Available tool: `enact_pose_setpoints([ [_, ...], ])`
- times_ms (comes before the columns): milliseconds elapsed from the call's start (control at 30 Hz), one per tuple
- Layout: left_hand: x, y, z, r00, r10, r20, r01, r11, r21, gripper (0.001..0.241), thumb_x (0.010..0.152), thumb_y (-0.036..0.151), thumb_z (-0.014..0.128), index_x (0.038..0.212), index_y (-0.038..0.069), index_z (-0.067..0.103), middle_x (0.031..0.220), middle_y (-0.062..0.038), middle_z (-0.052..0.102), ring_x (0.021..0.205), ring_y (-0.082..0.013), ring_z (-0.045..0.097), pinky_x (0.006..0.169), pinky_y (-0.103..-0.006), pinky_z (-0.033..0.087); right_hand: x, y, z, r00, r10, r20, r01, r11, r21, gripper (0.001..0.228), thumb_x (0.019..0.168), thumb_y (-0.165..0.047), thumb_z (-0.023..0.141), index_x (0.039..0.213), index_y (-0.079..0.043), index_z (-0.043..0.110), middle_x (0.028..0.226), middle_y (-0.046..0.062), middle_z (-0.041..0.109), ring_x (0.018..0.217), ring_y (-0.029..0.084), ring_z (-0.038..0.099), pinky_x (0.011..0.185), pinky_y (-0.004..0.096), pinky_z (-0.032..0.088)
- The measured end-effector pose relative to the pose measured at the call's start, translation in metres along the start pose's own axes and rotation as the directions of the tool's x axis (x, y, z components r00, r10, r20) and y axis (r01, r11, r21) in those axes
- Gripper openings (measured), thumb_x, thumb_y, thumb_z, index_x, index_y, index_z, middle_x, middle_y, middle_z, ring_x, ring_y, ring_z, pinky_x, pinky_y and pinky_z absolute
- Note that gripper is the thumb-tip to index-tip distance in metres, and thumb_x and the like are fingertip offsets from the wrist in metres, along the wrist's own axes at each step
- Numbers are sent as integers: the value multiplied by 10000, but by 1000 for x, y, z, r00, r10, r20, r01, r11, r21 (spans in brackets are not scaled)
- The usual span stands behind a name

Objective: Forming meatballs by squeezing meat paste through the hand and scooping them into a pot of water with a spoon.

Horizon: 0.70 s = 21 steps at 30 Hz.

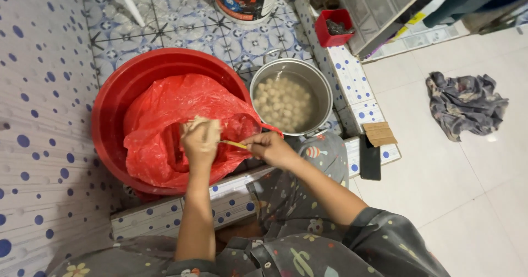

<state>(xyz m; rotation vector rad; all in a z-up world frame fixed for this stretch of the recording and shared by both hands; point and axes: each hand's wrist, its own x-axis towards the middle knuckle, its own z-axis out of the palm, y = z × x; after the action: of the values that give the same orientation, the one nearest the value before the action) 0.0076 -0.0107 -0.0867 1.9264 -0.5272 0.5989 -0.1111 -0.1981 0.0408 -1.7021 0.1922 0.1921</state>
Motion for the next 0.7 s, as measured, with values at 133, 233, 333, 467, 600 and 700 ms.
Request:
enact_pose_setpoints([
  [133,42,81,-34,634,-773,-7,521,434,-735,383,1059,309,545,749,94,615,684,-87,670,652,-164,659,654,-296,553,-20,-23,6,992,-129,17,124,893,-433,261,919,-101,618,1126,-73,776,878,216,773,839,416,740,662,408,573],
  [233,29,18,-34,543,-804,243,491,69,-868,581,983,649,525,732,125,548,638,-129,645,565,-242,669,531,-323,538,-29,-22,14,983,-180,20,144,710,-689,306,913,-121,616,1186,-154,748,1017,125,780,926,357,741,732,429,592],
  [333,20,-7,-39,388,-815,430,523,-190,-831,451,938,544,713,742,187,519,671,-10,608,719,-209,703,614,-270,594,-39,-5,23,903,-420,87,307,493,-814,262,935,-160,579,1161,-192,708,885,94,723,685,348,711,556,439,552],
  [467,17,-10,-36,359,-714,601,433,-443,-785,372,964,485,680,868,127,646,807,-49,622,810,-249,679,736,-331,633,-40,9,32,832,-523,184,406,349,-845,327,938,-126,531,1227,-197,668,898,54,655,683,283,694,562,376,552],
  [600,8,-13,-23,330,-738,589,442,-430,-787,413,948,555,653,902,146,672,888,-34,657,894,-219,670,800,-331,618,-28,16,35,804,-561,200,374,215,-902,346,926,-107,556,1252,-173,653,907,59,632,680,246,692,562,348,546],
  [700,6,-14,-13,329,-748,577,452,-412,-791,344,963,479,663,857,151,663,831,-33,640,816,-209,653,778,-313,595,-9,27,36,810,-572,132,334,264,-905,365,887,-76,601,1231,-176,667,875,54,642,649,245,691,596,338,560],
])
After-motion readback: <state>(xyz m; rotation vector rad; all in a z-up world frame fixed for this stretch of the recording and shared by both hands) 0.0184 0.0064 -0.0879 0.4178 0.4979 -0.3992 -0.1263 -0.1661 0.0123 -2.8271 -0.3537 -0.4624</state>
